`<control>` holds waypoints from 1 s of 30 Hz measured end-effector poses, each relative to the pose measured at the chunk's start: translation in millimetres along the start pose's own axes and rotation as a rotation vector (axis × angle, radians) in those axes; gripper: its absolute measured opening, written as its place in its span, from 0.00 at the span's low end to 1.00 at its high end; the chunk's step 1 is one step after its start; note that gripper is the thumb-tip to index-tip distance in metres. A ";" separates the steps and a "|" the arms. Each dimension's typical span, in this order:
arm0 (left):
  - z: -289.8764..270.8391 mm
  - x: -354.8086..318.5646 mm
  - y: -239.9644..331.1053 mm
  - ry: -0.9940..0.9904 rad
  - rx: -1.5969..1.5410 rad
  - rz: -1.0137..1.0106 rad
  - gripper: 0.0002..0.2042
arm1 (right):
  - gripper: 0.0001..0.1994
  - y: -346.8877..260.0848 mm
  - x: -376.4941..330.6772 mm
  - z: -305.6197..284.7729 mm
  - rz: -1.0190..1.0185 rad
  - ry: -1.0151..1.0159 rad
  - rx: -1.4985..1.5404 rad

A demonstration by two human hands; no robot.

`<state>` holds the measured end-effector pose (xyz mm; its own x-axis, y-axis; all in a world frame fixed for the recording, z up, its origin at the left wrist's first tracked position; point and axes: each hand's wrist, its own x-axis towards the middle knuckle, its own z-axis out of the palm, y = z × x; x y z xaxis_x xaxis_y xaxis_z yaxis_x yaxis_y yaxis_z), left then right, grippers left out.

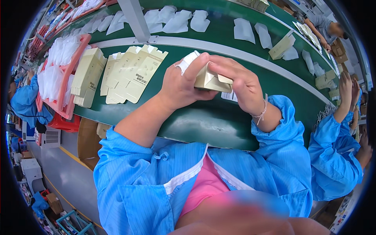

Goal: The person folds flat packaging boxes into shape, inserts paper leaflets into each box, and places the assembled boxes onto the conveyor belt.

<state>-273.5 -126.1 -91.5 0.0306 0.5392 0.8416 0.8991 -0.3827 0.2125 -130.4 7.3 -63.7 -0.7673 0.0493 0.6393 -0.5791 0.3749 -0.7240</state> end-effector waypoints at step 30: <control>0.1 9.5 -30.1 0.234 -0.940 -1.090 0.25 | 0.29 2.7 -14.9 -22.9 0.381 -0.650 -0.918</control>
<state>-300.2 -109.4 -90.0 -0.6185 0.7801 0.0940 -0.1850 -0.2608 0.9475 -114.2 28.8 -69.3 -0.9967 -0.0786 -0.0198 -0.0726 0.9742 -0.2136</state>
